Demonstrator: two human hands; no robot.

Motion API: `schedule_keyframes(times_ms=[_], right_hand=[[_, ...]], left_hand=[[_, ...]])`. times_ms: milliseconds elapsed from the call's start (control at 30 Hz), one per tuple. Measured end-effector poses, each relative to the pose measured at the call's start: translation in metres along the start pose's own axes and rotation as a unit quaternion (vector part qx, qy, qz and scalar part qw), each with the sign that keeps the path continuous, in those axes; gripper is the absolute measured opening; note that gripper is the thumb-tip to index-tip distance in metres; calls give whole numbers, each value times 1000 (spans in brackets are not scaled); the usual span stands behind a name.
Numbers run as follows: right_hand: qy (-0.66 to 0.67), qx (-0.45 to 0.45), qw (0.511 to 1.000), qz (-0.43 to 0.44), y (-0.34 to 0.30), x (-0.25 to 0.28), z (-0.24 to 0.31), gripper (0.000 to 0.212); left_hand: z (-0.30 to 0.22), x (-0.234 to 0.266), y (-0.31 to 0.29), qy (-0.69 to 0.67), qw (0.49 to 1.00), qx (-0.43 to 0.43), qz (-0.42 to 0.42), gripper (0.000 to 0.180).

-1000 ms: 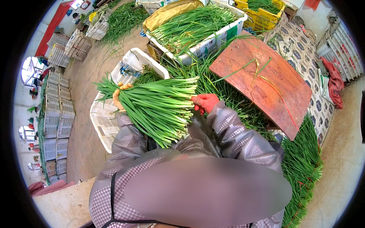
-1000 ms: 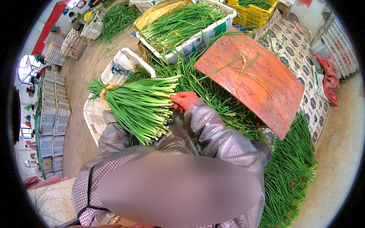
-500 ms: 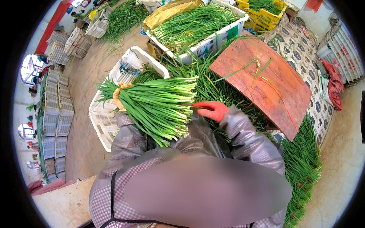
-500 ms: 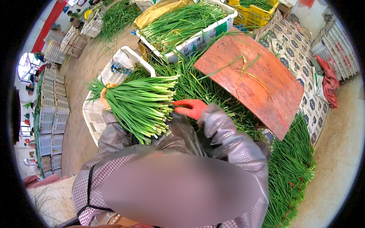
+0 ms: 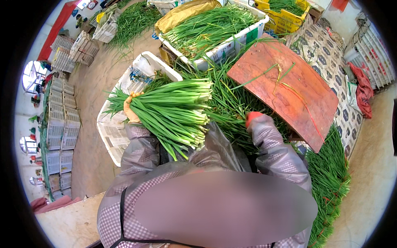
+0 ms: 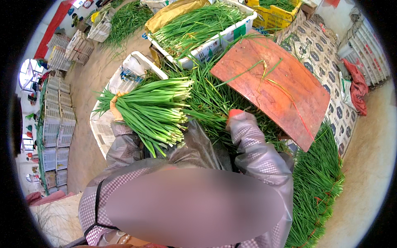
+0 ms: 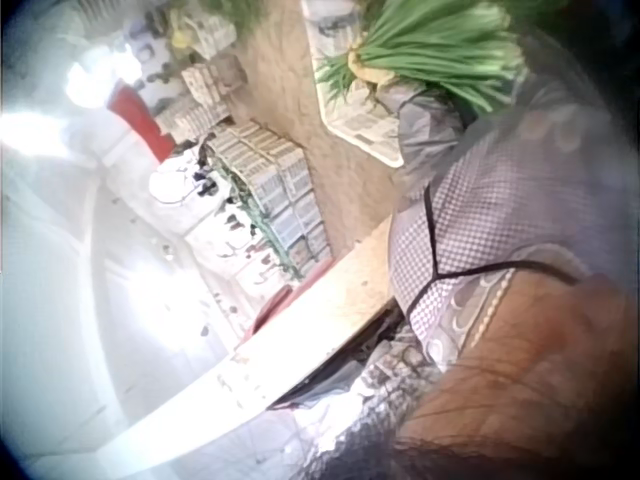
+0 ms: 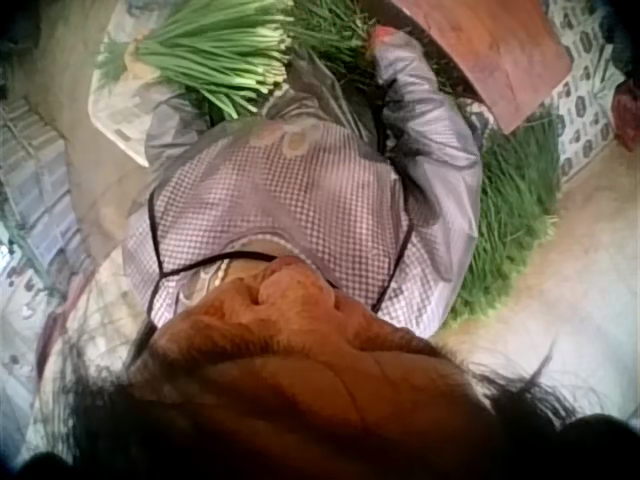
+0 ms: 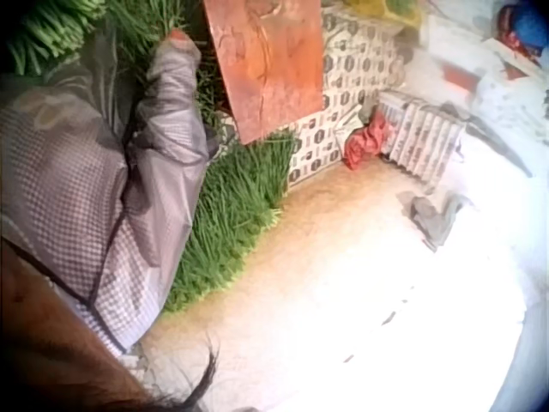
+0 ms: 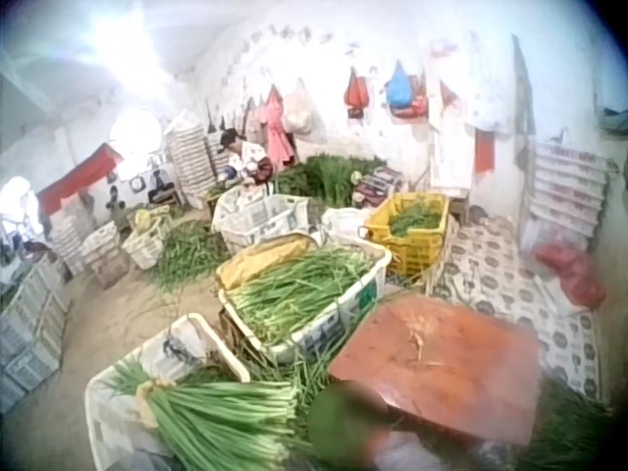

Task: The person bundles green leaf vegetables by taking a bunch from a basket, gathering them into a bundle, and securing it with a red string.

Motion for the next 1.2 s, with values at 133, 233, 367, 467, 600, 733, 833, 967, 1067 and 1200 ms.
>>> schedule_keyframes(times_ms=[133,233,367,467,600,733,833,967,1067,1200], right_hand=[[297,166,920,-193,-19,56,41,45],[540,201,808,-123,-5,59,93,30],[553,156,802,-163,5,73,96,20],[577,130,789,-167,2,81,59,18],[317,195,922,-104,-1,55,74,44],[161,247,955,-31,8,-23,119,54],[163,177,970,30,30,-68,86,33],[-42,65,994,81,36,-88,-13,42],[79,78,993,52,35,-65,-17,62],[577,261,774,-27,35,15,91,53]], left_hand=[[4,1,0,2,1000,11,-5,21],[8,-10,-1,5,999,27,16,21],[13,-14,-4,6,998,54,30,22],[9,-5,-5,3,999,45,6,22],[11,-5,-3,4,998,51,22,20],[11,1,-2,-6,999,45,-15,18],[9,6,-4,-2,998,45,-33,16],[5,20,-7,-7,996,49,-79,16],[4,20,-5,-7,997,36,-71,18],[7,23,-4,-8,996,12,-93,20]])
Point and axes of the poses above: each hand's wrist, its own y-axis towards the middle knuckle, its own x-axis out of the back of the hand, z = x × y, the point moved 10 cm from there along y, towards the middle knuckle, and after that the axes turned 2 degrees about y, right-handed, at the moved point
